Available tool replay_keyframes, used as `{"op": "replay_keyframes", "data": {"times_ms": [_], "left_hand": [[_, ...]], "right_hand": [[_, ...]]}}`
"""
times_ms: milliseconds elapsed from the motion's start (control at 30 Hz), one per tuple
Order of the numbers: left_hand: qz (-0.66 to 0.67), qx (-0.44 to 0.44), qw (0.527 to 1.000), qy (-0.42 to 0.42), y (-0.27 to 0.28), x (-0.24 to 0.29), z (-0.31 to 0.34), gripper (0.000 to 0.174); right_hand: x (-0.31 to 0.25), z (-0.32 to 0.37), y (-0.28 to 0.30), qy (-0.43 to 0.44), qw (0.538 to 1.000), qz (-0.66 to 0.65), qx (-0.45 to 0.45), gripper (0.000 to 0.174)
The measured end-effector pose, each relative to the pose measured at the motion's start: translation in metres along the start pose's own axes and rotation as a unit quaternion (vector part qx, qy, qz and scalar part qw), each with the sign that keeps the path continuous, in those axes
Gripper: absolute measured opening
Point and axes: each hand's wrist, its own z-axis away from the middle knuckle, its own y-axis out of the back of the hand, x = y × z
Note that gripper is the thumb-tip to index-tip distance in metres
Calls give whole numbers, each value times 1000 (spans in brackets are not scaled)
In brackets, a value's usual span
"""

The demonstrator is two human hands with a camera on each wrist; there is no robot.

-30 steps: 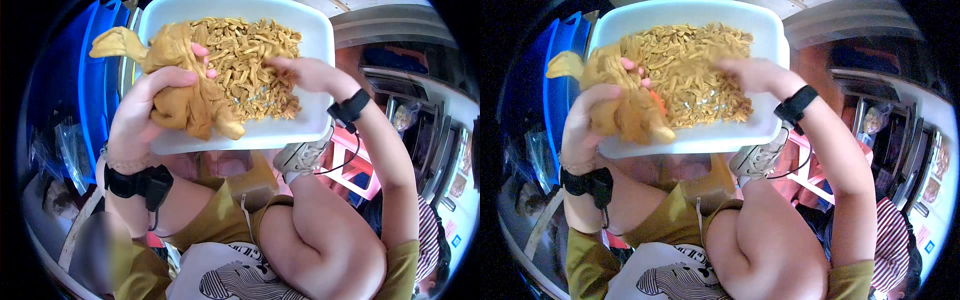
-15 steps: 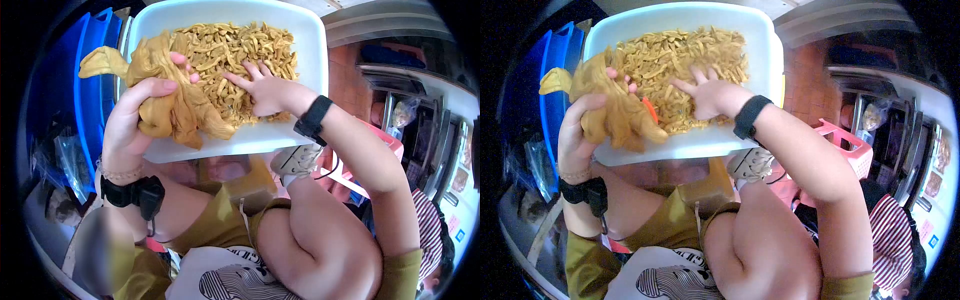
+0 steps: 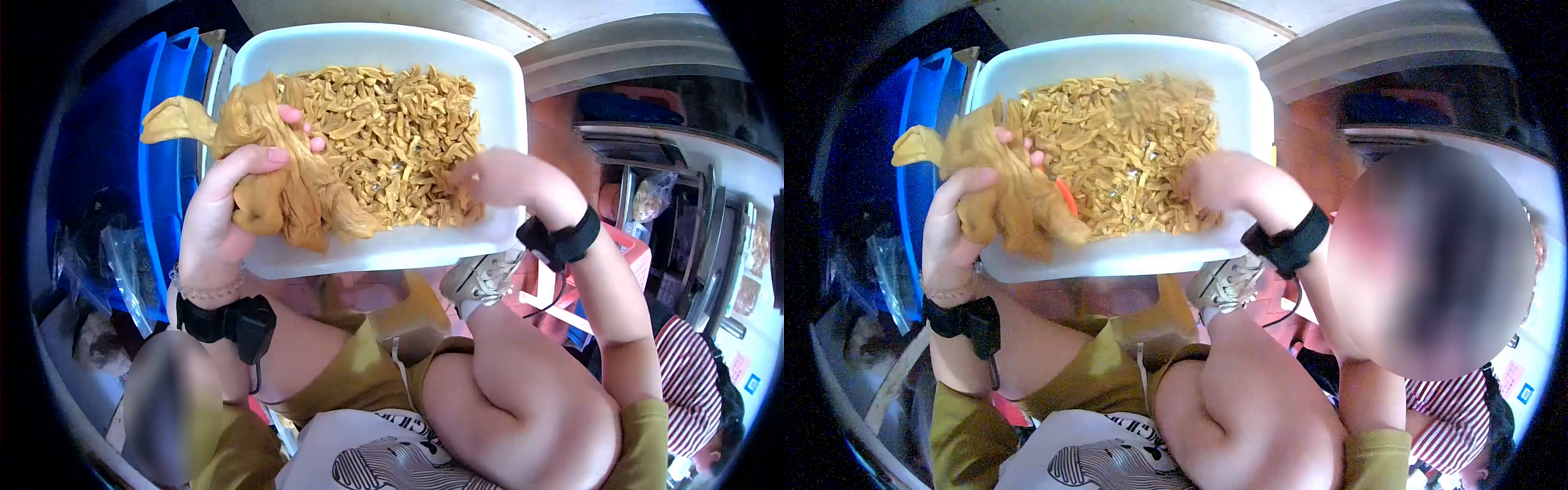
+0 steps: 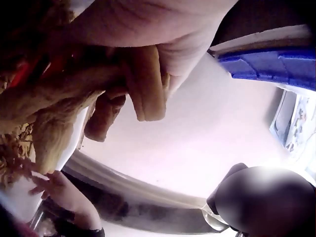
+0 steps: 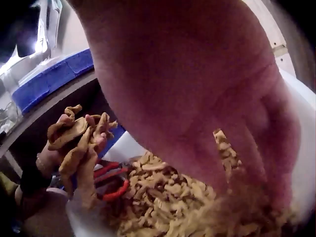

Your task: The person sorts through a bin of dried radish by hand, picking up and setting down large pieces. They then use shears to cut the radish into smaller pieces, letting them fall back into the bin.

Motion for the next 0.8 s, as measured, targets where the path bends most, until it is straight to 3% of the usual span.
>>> {"op": "replay_keyframes", "data": {"times_ms": [67, 133, 167, 200, 267, 333, 400, 467, 500, 567, 600, 667, 700, 800], "left_hand": [[-19, 0, 1000, -19, -5, 3, 2, 41], [4, -9, 999, -47, -10, 1, 4, 43], [29, -19, 997, -74, -13, -1, 7, 46], [24, -20, 997, -75, -16, -3, 10, 46], [75, -59, 991, -96, -21, -6, 14, 50], [204, -173, 960, -84, -16, -17, 8, 45], [238, -196, 948, -70, -13, -27, 8, 45], [250, -244, 935, -54, -11, -32, 3, 40], [279, -291, 914, -40, -11, -33, 0, 37], [294, -359, 886, -6, -10, -28, -5, 29], [286, -357, 889, -17, -13, -28, 1, 26], [255, -424, 869, -8, -15, -22, -4, 24], [272, -449, 851, -20, -19, -25, -4, 24], [251, -499, 829, -27, -22, -26, -7, 26]], "right_hand": [[-3, 5, 15, -85, 977, -87, 175, 30], [-12, -4, 12, -63, 968, -78, 230, 29], [-19, -15, 4, 37, 933, -257, 247, 32], [-28, -21, -1, 138, 858, -424, 256, 36], [-63, -11, 7, 111, 789, -591, 127, 40], [-79, -10, -4, 170, 685, -708, 20, 42], [-85, -9, -13, 192, 641, -743, -10, 36], [-91, -16, -28, 217, 509, -833, -26, 36], [-93, -23, -35, 228, 505, -832, -17, 36], [-97, -35, -43, 156, 669, -721, 98, 45], [-99, -35, -44, 165, 662, -723, 110, 45], [-106, -37, -47, 200, 687, -690, 104, 62], [-111, -38, -44, 206, 677, -695, 126, 73], [-128, -32, -42, 191, 626, -745, 130, 73]]}}
